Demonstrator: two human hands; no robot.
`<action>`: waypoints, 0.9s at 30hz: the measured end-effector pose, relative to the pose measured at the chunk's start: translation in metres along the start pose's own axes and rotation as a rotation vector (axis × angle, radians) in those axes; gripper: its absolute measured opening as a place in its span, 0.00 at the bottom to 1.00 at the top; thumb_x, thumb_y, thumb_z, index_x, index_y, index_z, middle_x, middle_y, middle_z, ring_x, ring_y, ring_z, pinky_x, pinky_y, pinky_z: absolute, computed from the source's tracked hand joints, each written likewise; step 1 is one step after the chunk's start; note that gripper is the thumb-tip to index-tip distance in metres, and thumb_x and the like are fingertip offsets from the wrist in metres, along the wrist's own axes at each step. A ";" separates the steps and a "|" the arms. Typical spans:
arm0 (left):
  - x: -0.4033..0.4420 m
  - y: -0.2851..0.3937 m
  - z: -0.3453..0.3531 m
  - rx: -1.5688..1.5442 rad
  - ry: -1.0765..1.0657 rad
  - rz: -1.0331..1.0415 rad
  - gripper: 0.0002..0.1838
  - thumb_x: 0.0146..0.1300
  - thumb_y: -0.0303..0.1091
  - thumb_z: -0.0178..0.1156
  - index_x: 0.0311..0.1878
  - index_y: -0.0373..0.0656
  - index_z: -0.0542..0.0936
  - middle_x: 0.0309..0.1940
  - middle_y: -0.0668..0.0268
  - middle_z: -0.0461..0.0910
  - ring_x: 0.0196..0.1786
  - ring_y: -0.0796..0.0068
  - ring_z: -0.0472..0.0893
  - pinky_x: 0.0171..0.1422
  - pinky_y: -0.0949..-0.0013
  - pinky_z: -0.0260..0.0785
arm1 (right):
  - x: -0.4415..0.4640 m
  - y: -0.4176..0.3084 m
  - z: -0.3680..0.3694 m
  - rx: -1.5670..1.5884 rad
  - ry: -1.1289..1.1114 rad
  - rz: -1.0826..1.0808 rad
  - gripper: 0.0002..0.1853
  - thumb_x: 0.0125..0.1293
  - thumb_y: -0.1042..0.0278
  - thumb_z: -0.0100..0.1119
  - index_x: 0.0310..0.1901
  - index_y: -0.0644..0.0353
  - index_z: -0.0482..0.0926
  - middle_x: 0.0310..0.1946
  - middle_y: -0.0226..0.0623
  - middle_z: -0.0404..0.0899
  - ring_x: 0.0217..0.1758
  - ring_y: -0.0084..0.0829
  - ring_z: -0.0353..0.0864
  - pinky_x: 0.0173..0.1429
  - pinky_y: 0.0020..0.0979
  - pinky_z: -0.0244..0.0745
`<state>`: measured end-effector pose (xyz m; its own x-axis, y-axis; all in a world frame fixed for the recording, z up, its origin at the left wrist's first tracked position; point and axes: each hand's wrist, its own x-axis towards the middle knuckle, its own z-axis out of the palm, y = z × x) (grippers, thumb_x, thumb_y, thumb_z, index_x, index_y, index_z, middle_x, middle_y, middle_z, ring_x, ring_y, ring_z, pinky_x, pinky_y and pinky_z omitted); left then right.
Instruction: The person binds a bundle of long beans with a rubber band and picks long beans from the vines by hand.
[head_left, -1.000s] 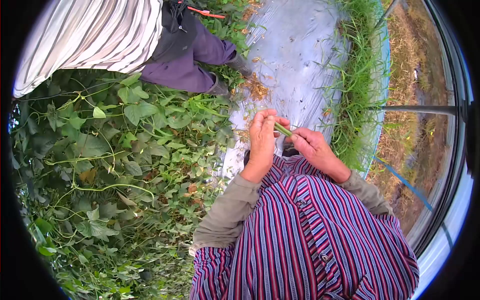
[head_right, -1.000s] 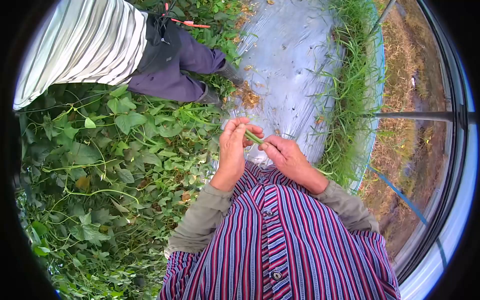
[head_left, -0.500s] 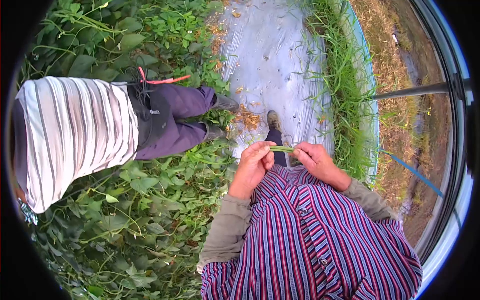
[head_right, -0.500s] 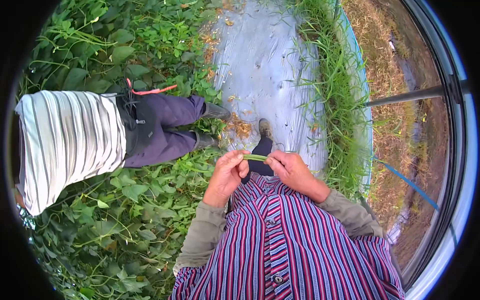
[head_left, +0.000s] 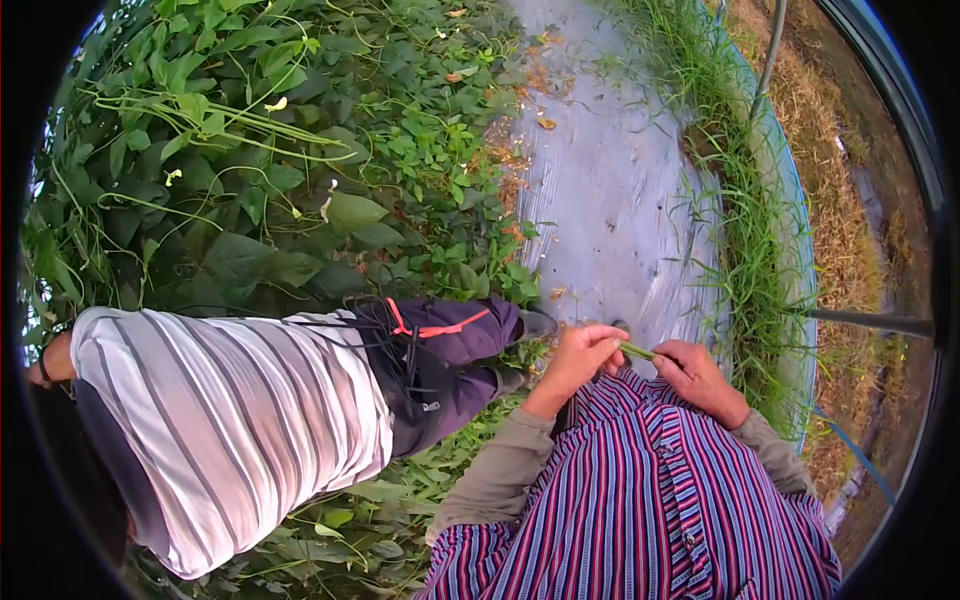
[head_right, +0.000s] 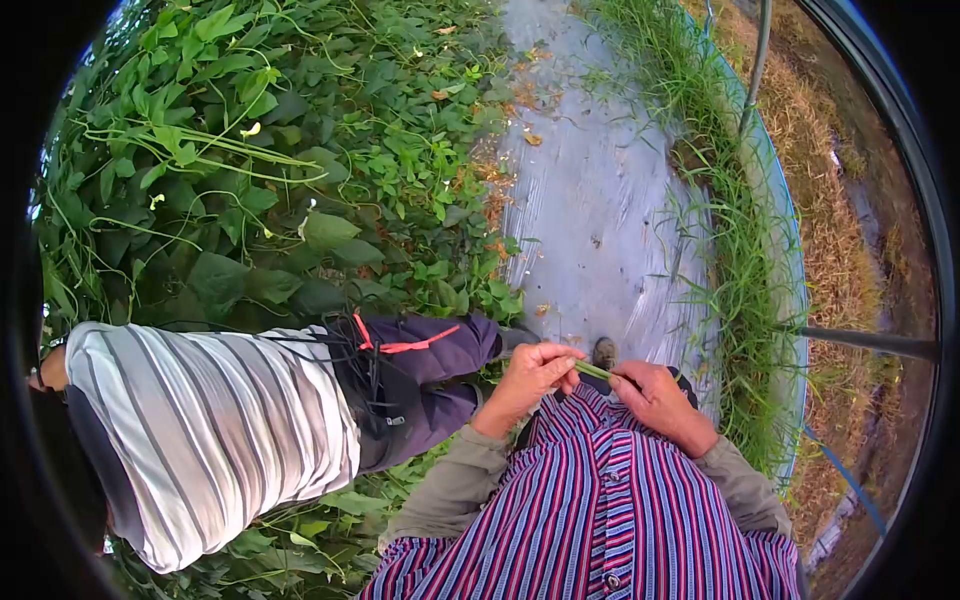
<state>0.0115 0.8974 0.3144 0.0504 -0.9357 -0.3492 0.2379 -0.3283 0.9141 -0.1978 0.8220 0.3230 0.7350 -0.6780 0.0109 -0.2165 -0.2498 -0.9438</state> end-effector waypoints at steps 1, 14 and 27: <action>0.009 0.009 -0.002 0.095 -0.035 0.039 0.11 0.66 0.29 0.54 0.47 0.34 0.79 0.26 0.67 0.80 0.27 0.84 0.77 0.31 0.80 0.69 | 0.007 -0.003 -0.001 0.011 -0.002 -0.017 0.12 0.64 0.65 0.54 0.38 0.68 0.77 0.25 0.46 0.75 0.25 0.37 0.75 0.31 0.35 0.68; 0.109 0.076 0.023 1.130 0.155 0.519 0.05 0.54 0.25 0.54 0.35 0.37 0.74 0.26 0.53 0.76 0.31 0.49 0.78 0.33 0.53 0.68 | 0.154 0.006 -0.085 -0.061 -0.406 -0.103 0.13 0.64 0.65 0.50 0.41 0.67 0.75 0.30 0.56 0.77 0.34 0.53 0.78 0.39 0.40 0.72; 0.187 0.176 0.044 1.310 0.203 0.412 0.06 0.47 0.21 0.54 0.30 0.33 0.71 0.26 0.52 0.74 0.30 0.51 0.77 0.34 0.56 0.69 | 0.260 0.010 -0.160 -0.024 -0.562 -0.150 0.13 0.66 0.63 0.48 0.42 0.65 0.73 0.32 0.57 0.76 0.36 0.56 0.76 0.39 0.43 0.71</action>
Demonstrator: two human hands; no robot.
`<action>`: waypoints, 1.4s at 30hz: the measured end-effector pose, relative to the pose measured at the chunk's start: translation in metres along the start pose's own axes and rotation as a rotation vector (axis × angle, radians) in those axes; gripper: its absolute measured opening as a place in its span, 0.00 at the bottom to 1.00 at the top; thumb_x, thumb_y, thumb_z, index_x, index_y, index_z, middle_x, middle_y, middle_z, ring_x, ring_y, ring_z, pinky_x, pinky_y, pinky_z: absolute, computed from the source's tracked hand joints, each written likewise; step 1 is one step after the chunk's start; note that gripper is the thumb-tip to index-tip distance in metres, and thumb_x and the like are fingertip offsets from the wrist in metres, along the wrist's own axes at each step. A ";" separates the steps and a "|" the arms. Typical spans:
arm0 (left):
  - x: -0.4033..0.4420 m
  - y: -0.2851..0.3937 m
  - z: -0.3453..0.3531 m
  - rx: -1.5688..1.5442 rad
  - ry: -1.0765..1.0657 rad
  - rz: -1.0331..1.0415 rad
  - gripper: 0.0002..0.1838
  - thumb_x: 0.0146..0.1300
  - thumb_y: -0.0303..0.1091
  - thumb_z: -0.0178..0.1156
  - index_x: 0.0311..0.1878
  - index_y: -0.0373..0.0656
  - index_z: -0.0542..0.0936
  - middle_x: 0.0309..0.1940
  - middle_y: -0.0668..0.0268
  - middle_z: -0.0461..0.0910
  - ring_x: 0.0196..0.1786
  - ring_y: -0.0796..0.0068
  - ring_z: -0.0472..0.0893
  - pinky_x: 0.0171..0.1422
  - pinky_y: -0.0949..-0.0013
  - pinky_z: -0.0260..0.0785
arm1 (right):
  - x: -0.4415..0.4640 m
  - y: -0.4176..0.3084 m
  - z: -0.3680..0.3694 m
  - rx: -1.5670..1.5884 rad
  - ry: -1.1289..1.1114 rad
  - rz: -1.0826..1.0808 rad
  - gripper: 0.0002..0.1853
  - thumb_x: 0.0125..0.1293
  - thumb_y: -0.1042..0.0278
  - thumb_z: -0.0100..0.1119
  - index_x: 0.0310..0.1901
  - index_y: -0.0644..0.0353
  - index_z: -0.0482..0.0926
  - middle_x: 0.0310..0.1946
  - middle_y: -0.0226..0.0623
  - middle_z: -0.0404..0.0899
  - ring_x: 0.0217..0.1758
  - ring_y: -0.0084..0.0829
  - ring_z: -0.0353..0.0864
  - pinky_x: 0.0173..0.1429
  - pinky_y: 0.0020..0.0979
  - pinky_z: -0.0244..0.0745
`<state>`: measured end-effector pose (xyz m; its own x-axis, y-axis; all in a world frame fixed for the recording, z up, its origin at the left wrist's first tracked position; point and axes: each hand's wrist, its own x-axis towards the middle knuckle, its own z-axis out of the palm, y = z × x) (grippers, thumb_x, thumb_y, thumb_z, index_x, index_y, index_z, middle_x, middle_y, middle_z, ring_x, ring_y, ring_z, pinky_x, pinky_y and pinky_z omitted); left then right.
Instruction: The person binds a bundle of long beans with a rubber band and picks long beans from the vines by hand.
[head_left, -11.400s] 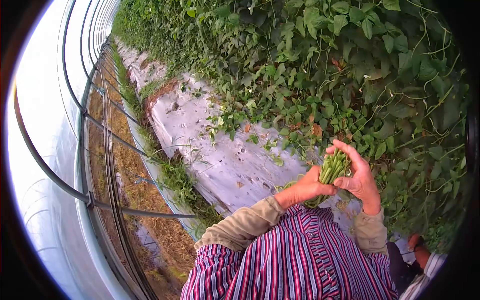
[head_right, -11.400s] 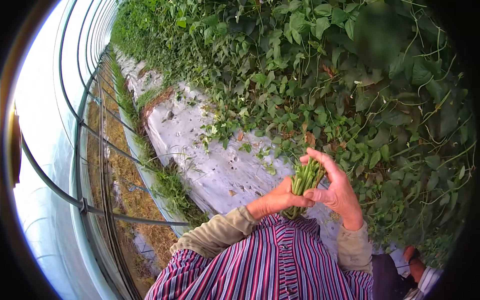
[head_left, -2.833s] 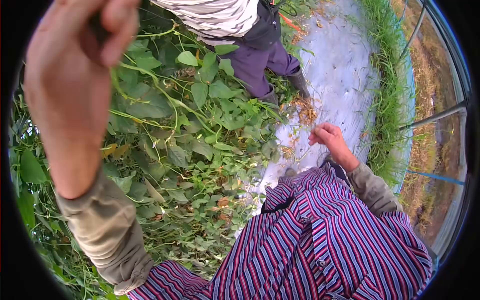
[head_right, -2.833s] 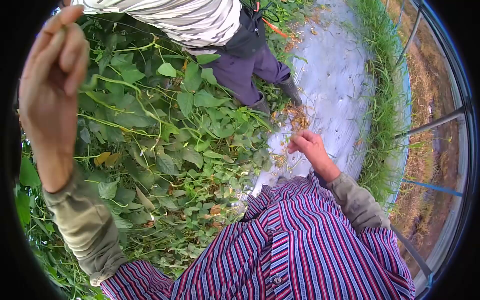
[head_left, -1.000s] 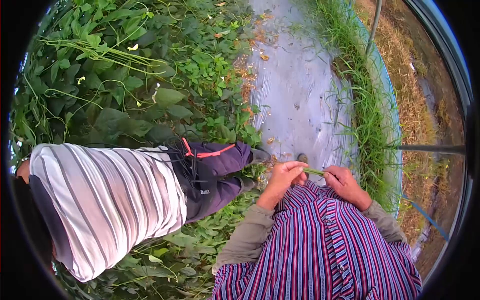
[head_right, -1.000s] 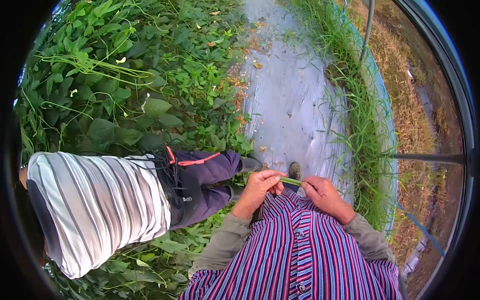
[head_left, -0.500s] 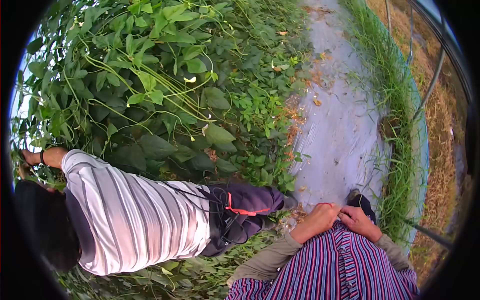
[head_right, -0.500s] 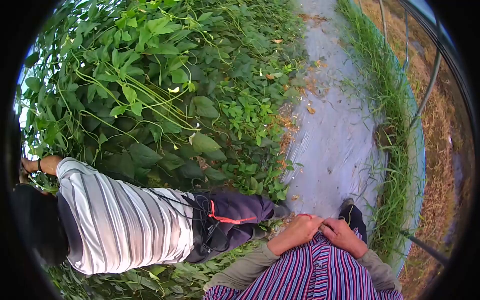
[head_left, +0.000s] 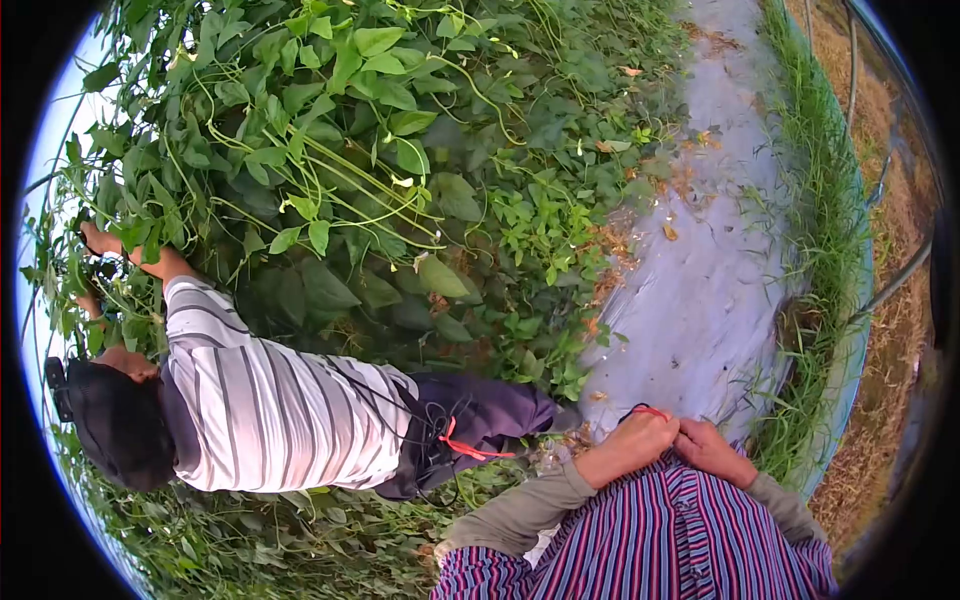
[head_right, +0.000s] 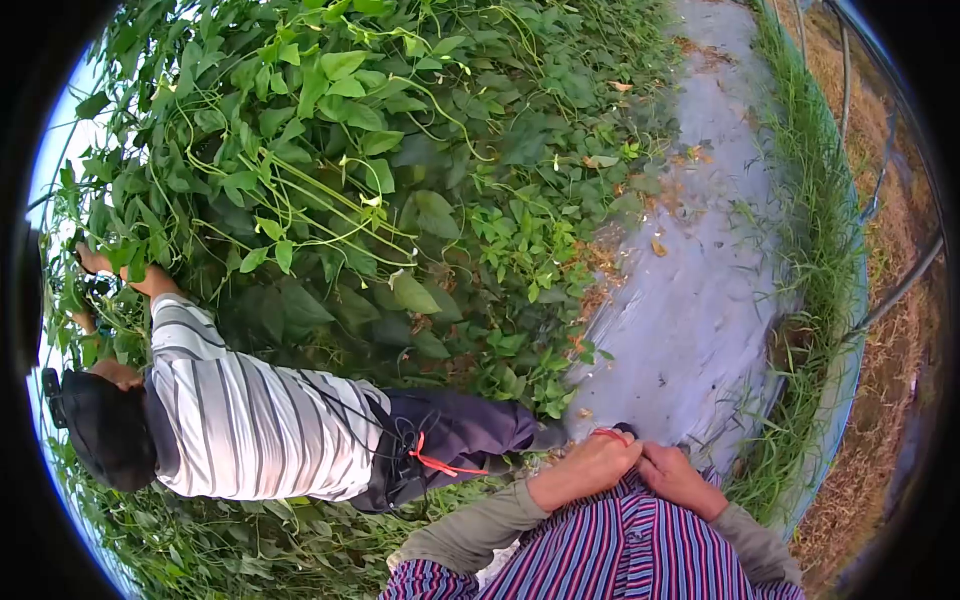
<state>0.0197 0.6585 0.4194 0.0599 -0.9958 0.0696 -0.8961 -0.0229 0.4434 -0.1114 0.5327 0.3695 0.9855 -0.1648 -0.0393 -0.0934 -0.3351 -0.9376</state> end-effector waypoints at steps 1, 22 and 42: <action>0.005 -0.002 0.001 -0.008 -0.038 -0.016 0.06 0.46 0.20 0.54 0.30 0.32 0.70 0.26 0.51 0.74 0.31 0.51 0.77 0.34 0.56 0.69 | 0.003 0.003 -0.004 0.008 -0.013 -0.002 0.13 0.66 0.63 0.48 0.42 0.65 0.73 0.32 0.57 0.76 0.36 0.56 0.76 0.39 0.43 0.71; 0.140 -0.212 -0.079 -0.153 0.059 0.018 0.05 0.50 0.24 0.55 0.31 0.33 0.75 0.27 0.50 0.78 0.33 0.49 0.80 0.36 0.55 0.72 | 0.239 -0.002 -0.075 0.020 0.173 0.053 0.14 0.68 0.63 0.48 0.38 0.69 0.75 0.26 0.47 0.79 0.28 0.32 0.76 0.34 0.34 0.71; 0.190 -0.206 -0.227 0.024 0.542 -0.390 0.10 0.54 0.25 0.55 0.41 0.34 0.76 0.29 0.53 0.75 0.33 0.51 0.78 0.36 0.55 0.70 | 0.351 0.021 -0.194 0.039 -0.358 0.074 0.12 0.66 0.66 0.48 0.33 0.65 0.76 0.19 0.40 0.71 0.23 0.28 0.69 0.29 0.32 0.65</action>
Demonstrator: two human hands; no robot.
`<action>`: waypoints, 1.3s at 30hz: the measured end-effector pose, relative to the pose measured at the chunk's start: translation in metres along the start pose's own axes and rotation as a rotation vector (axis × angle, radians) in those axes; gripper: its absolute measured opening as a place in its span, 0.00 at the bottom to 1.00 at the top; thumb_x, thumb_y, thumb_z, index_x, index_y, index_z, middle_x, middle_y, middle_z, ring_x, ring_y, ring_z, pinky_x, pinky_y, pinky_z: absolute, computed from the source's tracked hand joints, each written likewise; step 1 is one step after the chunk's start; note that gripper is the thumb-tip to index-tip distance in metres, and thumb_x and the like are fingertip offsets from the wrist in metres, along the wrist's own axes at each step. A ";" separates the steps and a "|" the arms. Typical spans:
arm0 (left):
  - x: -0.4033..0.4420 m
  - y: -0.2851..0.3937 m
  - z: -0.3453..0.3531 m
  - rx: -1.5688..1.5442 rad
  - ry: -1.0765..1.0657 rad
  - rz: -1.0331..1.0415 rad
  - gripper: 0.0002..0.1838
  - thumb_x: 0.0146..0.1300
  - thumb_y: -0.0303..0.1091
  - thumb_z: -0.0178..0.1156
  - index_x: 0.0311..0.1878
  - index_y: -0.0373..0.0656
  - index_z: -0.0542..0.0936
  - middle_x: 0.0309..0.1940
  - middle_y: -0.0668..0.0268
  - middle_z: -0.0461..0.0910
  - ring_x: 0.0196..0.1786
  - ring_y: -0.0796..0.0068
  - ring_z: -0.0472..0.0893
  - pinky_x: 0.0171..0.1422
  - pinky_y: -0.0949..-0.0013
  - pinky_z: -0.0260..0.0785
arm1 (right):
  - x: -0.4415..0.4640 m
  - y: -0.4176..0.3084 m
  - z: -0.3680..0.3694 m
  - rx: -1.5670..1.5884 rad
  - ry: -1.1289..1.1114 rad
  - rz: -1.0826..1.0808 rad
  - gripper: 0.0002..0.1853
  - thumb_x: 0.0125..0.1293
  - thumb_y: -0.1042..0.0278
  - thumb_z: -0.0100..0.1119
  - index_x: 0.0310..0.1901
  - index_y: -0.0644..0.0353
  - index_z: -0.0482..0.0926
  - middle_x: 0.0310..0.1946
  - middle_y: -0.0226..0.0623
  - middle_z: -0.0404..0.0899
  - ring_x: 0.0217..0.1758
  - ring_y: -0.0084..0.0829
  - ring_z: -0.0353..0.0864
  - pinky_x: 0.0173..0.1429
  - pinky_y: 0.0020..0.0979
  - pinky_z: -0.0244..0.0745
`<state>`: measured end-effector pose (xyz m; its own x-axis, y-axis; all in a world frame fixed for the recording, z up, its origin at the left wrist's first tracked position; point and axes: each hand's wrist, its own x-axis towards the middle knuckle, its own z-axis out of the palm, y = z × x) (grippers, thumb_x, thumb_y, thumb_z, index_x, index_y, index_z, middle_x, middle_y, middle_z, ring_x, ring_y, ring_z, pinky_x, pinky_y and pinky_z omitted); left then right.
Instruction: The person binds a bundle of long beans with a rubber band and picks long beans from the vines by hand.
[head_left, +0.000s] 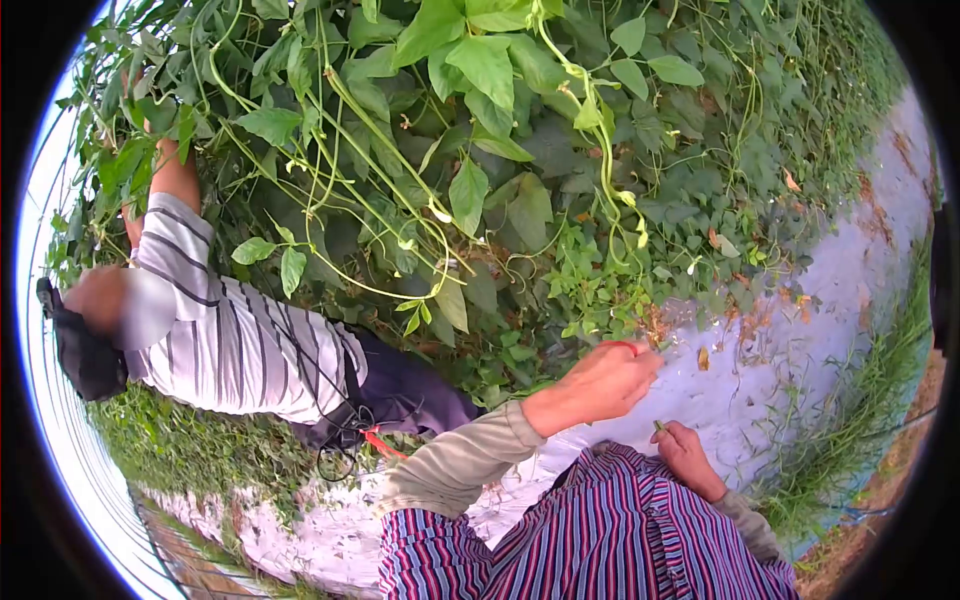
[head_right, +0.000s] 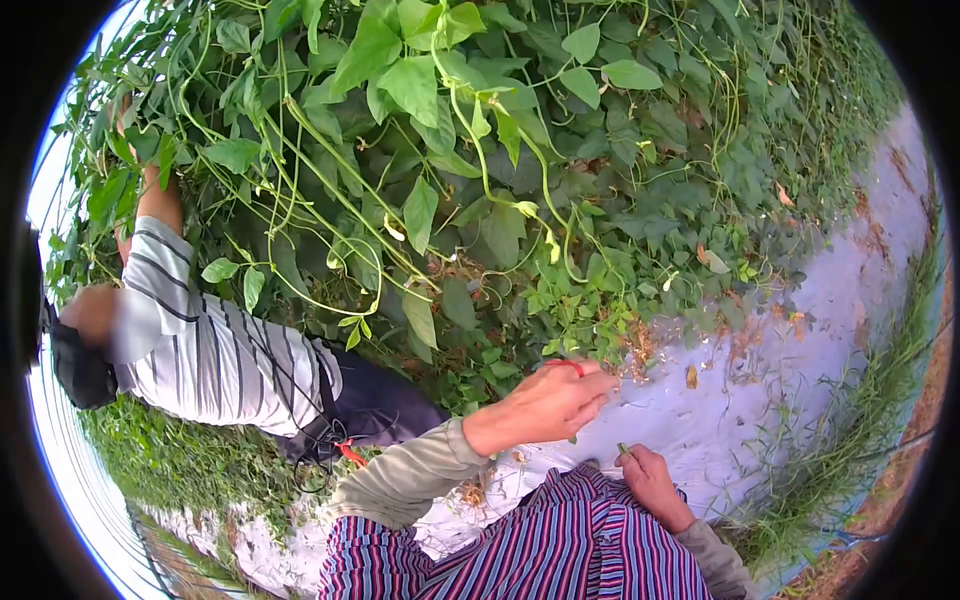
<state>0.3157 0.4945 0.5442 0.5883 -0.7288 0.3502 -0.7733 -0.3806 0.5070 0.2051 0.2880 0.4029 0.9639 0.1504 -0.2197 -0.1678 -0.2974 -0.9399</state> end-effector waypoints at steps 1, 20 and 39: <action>0.010 0.007 -0.024 0.003 0.064 0.028 0.13 0.55 0.25 0.57 0.44 0.34 0.77 0.30 0.54 0.77 0.34 0.53 0.78 0.38 0.57 0.71 | 0.002 0.005 -0.008 -0.019 -0.019 -0.021 0.12 0.66 0.66 0.48 0.33 0.65 0.76 0.18 0.39 0.71 0.22 0.28 0.68 0.28 0.32 0.65; 0.005 -0.109 -0.440 -0.468 1.344 -0.455 0.02 0.56 0.20 0.52 0.29 0.35 0.73 0.24 0.64 0.74 0.23 0.71 0.73 0.29 0.75 0.67 | 0.007 0.005 -0.047 0.089 0.081 0.091 0.10 0.61 0.68 0.49 0.31 0.67 0.77 0.15 0.31 0.68 0.20 0.22 0.66 0.24 0.29 0.62; 0.034 -0.029 -0.410 -0.806 0.765 -0.251 0.10 0.63 0.37 0.44 0.36 0.43 0.73 0.24 0.70 0.73 0.22 0.75 0.66 0.31 0.71 0.54 | -0.011 0.026 -0.017 0.146 0.082 0.114 0.11 0.64 0.69 0.48 0.31 0.67 0.77 0.17 0.30 0.71 0.18 0.20 0.68 0.22 0.25 0.64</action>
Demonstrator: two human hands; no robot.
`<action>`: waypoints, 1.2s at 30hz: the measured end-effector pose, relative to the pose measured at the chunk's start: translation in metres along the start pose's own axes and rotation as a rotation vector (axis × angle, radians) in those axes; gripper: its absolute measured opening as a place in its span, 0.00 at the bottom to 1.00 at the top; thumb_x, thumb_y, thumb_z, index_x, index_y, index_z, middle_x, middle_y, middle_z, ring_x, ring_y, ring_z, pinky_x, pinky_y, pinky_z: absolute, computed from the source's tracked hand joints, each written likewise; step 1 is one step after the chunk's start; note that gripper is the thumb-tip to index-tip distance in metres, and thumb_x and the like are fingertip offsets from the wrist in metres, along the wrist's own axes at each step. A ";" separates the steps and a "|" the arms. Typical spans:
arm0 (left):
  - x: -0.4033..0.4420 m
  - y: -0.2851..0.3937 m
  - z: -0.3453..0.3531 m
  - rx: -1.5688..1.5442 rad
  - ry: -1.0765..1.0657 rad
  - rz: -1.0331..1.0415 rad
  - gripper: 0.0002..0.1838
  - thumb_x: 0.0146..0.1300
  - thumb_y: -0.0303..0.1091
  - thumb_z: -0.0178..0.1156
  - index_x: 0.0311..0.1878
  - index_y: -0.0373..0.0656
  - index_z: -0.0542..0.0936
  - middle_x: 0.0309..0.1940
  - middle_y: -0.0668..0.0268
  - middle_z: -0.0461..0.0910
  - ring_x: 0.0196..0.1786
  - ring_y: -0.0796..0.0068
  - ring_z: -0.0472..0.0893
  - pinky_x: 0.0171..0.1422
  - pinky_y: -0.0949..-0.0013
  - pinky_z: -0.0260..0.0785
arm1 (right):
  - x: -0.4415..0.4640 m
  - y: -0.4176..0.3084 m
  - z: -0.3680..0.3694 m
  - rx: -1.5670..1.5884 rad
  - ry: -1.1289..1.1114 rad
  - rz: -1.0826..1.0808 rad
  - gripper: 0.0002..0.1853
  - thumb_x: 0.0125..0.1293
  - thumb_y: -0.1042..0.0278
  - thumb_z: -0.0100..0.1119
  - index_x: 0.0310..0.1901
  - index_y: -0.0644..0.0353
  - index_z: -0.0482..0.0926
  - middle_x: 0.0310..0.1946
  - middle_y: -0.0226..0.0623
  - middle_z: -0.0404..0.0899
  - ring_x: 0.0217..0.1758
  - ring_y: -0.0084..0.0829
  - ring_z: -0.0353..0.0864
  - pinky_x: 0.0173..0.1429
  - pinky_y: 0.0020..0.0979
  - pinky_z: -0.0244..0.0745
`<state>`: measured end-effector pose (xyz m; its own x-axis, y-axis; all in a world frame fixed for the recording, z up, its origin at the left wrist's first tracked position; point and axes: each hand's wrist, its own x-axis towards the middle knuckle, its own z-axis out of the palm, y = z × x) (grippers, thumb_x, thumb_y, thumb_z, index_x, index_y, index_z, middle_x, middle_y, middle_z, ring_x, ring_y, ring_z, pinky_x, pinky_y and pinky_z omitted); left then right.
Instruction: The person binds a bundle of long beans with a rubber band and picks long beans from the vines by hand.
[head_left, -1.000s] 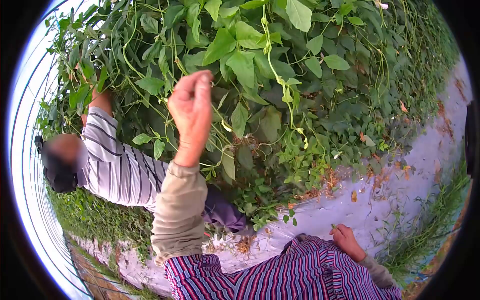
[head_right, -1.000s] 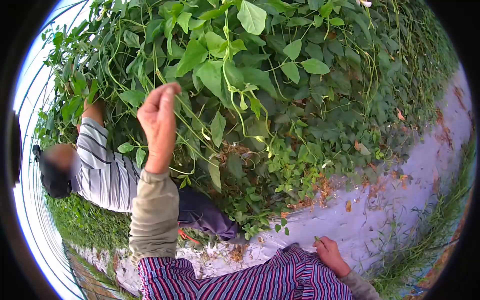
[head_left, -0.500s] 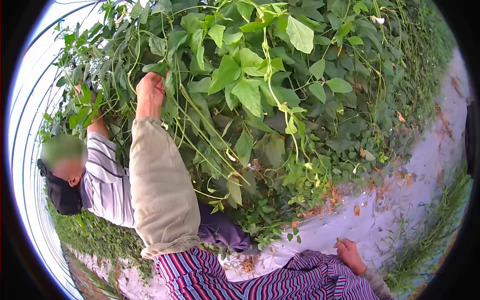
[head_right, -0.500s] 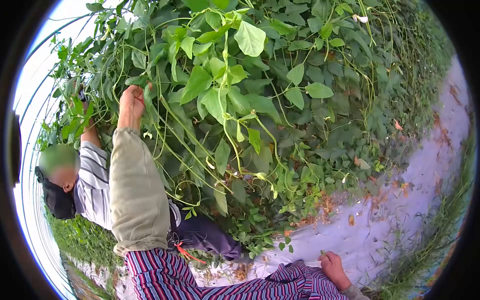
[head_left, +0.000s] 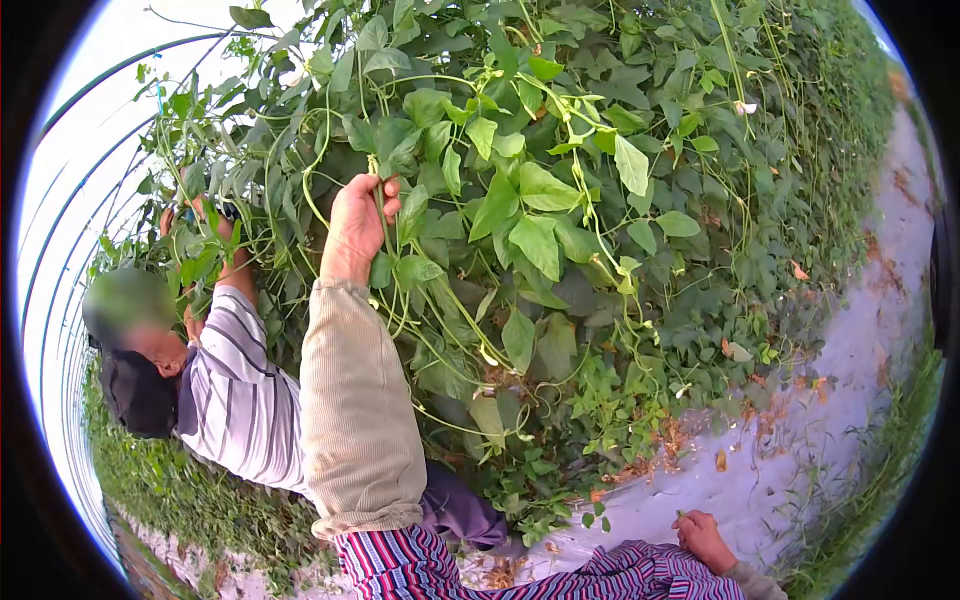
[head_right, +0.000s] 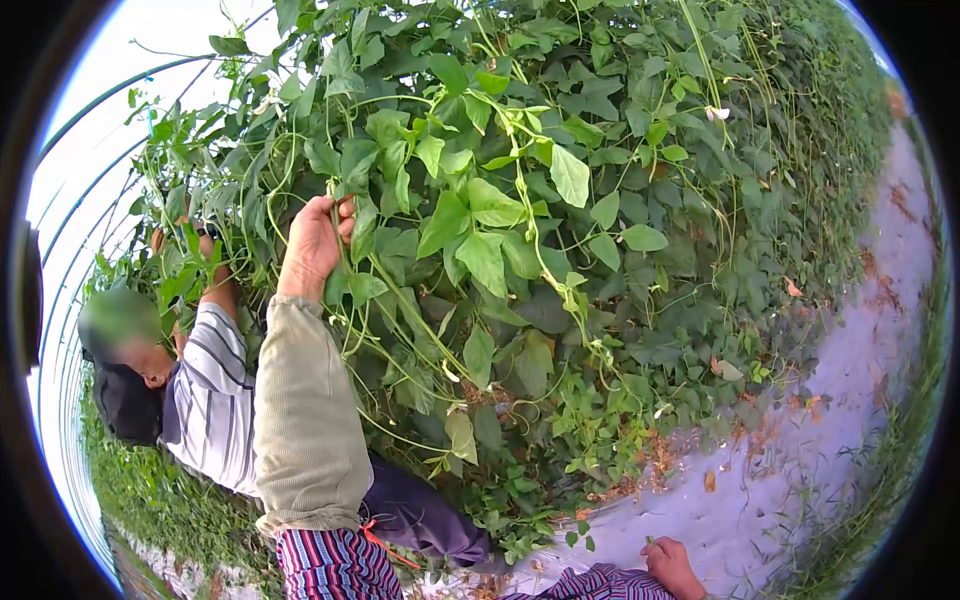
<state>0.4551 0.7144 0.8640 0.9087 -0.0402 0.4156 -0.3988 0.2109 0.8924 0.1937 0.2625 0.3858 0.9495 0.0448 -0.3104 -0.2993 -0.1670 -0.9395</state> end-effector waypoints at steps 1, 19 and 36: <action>-0.005 0.002 0.005 -0.004 0.015 0.007 0.11 0.64 0.38 0.44 0.37 0.44 0.73 0.24 0.70 0.73 0.22 0.75 0.66 0.31 0.71 0.54 | 0.000 0.006 0.001 0.005 0.005 -0.017 0.11 0.64 0.69 0.48 0.31 0.67 0.77 0.17 0.30 0.71 0.18 0.20 0.68 0.22 0.25 0.64; -0.016 0.010 0.005 0.186 0.346 0.174 0.11 0.63 0.33 0.46 0.36 0.37 0.76 0.21 0.68 0.73 0.22 0.76 0.71 0.26 0.75 0.64 | 0.001 0.022 0.018 0.012 -0.045 -0.030 0.13 0.64 0.67 0.48 0.34 0.67 0.80 0.18 0.33 0.74 0.19 0.22 0.72 0.25 0.26 0.70; -0.001 -0.001 0.034 0.290 0.387 0.114 0.07 0.64 0.33 0.48 0.29 0.47 0.71 0.15 0.78 0.61 0.14 0.85 0.55 0.18 0.77 0.42 | -0.002 0.038 -0.030 -0.054 0.093 -0.184 0.12 0.63 0.65 0.51 0.34 0.63 0.81 0.22 0.38 0.76 0.26 0.30 0.74 0.32 0.31 0.70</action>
<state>0.4503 0.6809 0.8684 0.8147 0.3444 0.4666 -0.4660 -0.0901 0.8802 0.1831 0.2268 0.3556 0.9931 -0.0111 -0.1169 -0.1165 -0.2172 -0.9691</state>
